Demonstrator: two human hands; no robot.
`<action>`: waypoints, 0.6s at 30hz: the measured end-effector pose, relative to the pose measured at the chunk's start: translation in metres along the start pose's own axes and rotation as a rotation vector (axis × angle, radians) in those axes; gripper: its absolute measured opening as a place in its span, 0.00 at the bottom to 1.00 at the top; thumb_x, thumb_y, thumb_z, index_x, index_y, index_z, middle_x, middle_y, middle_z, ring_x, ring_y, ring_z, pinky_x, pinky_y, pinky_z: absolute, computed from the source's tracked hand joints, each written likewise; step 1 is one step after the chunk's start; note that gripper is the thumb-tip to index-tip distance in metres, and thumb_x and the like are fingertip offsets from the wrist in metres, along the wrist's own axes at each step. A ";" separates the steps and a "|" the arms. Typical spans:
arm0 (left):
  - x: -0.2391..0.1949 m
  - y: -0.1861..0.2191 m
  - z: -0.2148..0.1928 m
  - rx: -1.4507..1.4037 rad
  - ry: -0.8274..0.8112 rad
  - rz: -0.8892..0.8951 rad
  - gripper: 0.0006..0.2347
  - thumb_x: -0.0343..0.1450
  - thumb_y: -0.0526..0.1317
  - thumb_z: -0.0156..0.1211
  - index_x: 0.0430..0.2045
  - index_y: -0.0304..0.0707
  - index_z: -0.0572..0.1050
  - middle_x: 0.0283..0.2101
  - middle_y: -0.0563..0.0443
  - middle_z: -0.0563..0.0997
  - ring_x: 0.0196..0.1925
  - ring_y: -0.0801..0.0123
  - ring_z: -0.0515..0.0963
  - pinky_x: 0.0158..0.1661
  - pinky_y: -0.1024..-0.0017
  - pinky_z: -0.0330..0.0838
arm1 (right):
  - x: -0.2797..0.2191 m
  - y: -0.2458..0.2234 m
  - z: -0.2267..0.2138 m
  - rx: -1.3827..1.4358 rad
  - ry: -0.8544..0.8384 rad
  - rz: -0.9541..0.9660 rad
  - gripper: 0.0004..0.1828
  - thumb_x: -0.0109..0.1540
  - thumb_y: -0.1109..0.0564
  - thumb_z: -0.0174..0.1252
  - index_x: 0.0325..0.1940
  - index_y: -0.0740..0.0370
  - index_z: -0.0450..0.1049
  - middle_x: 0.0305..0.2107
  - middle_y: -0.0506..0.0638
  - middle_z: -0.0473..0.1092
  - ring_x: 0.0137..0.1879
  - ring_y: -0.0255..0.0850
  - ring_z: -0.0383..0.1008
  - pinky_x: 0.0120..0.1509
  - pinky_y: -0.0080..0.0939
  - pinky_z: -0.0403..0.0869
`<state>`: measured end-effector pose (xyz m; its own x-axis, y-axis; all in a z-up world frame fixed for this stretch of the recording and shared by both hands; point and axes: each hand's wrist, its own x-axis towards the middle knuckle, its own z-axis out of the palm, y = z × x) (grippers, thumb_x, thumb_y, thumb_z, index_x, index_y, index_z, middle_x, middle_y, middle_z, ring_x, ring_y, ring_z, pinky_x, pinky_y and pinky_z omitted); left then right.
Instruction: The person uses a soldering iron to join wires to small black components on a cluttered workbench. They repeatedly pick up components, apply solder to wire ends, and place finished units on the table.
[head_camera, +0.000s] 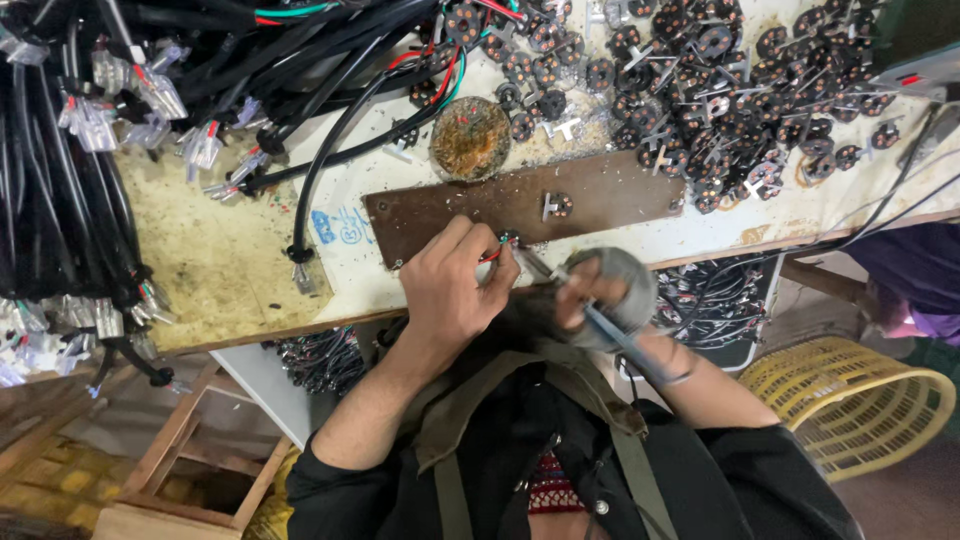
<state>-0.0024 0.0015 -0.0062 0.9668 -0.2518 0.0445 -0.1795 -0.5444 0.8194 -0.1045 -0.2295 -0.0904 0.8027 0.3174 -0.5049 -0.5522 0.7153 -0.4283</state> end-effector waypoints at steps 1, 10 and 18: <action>0.000 0.001 0.001 0.016 0.001 -0.003 0.10 0.67 0.35 0.68 0.21 0.39 0.70 0.26 0.49 0.71 0.27 0.54 0.76 0.27 0.60 0.66 | -0.001 0.000 0.002 -0.474 -0.048 -0.401 0.13 0.70 0.66 0.55 0.31 0.62 0.69 0.20 0.48 0.65 0.23 0.36 0.65 0.25 0.32 0.64; 0.002 0.002 0.000 0.002 -0.004 -0.006 0.10 0.67 0.36 0.68 0.21 0.39 0.70 0.27 0.49 0.71 0.27 0.55 0.76 0.27 0.60 0.67 | 0.017 -0.024 0.056 -1.479 -0.150 -1.209 0.09 0.63 0.64 0.60 0.43 0.61 0.66 0.25 0.50 0.68 0.31 0.42 0.72 0.35 0.41 0.72; -0.002 0.000 0.002 0.023 0.018 -0.001 0.10 0.68 0.36 0.68 0.21 0.39 0.70 0.27 0.50 0.71 0.27 0.54 0.76 0.27 0.60 0.66 | 0.000 -0.021 0.058 -1.208 0.240 -0.646 0.10 0.64 0.65 0.63 0.41 0.55 0.68 0.22 0.46 0.66 0.24 0.36 0.66 0.30 0.36 0.66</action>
<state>-0.0047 0.0002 -0.0080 0.9699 -0.2374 0.0541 -0.1827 -0.5628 0.8061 -0.0797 -0.2085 -0.0374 0.9975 -0.0612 -0.0341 -0.0520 -0.3211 -0.9456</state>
